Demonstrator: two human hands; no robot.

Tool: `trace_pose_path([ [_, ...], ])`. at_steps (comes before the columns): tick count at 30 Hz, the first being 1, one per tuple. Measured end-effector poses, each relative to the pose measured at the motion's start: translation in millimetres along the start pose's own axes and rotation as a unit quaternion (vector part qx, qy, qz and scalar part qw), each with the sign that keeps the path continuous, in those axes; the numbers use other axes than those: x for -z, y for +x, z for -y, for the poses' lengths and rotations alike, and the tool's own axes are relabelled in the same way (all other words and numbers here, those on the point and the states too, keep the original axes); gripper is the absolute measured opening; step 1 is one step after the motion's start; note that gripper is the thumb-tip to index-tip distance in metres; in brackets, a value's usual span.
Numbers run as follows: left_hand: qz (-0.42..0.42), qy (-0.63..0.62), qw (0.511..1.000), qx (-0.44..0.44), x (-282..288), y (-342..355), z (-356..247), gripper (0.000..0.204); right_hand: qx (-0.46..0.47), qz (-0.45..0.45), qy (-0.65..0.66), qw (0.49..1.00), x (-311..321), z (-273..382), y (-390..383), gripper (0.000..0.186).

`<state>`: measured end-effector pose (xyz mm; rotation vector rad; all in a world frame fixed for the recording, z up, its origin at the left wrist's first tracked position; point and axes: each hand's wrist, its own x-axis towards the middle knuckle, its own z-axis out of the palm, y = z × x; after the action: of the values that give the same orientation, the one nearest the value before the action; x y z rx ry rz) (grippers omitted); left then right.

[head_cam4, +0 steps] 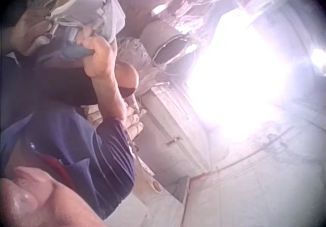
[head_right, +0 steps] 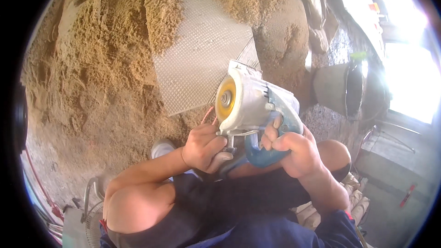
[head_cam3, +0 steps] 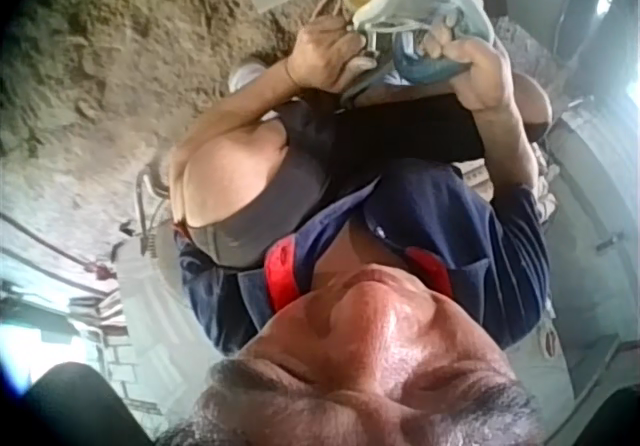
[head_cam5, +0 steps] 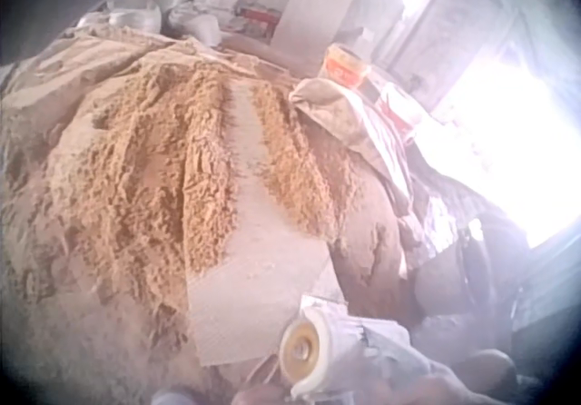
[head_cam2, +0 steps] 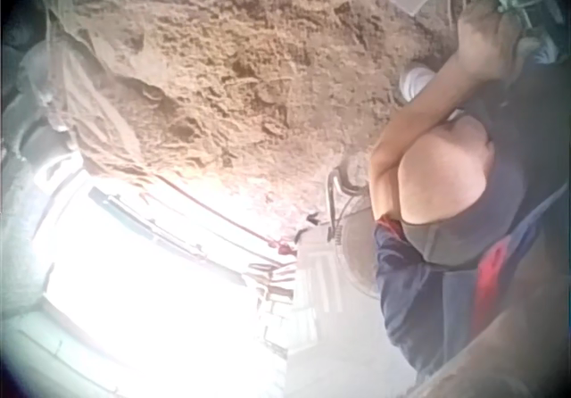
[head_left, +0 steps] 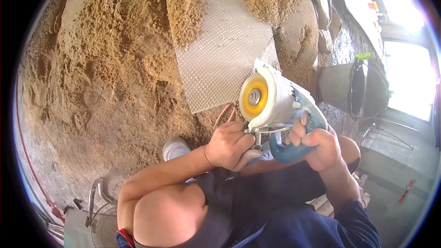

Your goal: The person uses a circular saw to cut a tile placed on a pile of sand. They hold the tile steady with one hand while guiding the saw along a marked line with the other hand, repeating this on a second tile.

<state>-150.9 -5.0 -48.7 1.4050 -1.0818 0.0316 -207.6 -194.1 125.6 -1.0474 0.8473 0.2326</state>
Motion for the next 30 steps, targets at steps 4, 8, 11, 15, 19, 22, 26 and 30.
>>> trace_pose_path([
  [4, -0.003, -0.009, 1.0, 0.01, -2.6, 2.5, 0.1, 0.031, 0.004, -0.003, -0.002, 1.0, 4.2, -0.3, 1.2, 0.037],
  [8, 0.003, -0.022, 1.0, 0.018, -8.7, 2.3, 3.1, 0.029, 0.016, -0.025, -0.003, 1.0, 6.7, -2.0, 0.3, 0.037],
  [11, 0.011, -0.022, 0.999, 0.025, -10.1, 4.7, 3.3, 0.028, 0.021, -0.031, 0.01, 0.999, 7.5, -1.9, -0.1, 0.037],
  [15, 0.008, -0.022, 1.0, 0.016, -8.4, 6.3, 2.3, 0.029, 0.013, -0.029, 0.021, 0.999, 7.9, 0.3, -1.6, 0.036],
  [19, 0.009, 0.003, 1.0, 0.005, 3.3, 1.6, -4.4, 0.03, 0.007, -0.007, 0.01, 1.0, 4.5, -3.3, -0.4, 0.035],
  [22, -0.002, 0.003, 1.0, -0.001, 2.9, -1.6, -2.9, 0.031, -0.003, -0.006, -0.007, 1.0, -1.9, -1.8, -0.1, 0.036],
  [26, 0.004, -0.009, 1.0, 0.009, -3.1, -0.3, 0.7, 0.031, 0.006, -0.01, 0.002, 1.0, 2.8, -2.4, 1.0, 0.037],
  [30, 0.001, -0.016, 1.0, 0.011, -6.5, 2.8, 1.8, 0.031, 0.012, -0.016, 0.013, 1.0, 6.9, -1.7, -0.8, 0.037],
])
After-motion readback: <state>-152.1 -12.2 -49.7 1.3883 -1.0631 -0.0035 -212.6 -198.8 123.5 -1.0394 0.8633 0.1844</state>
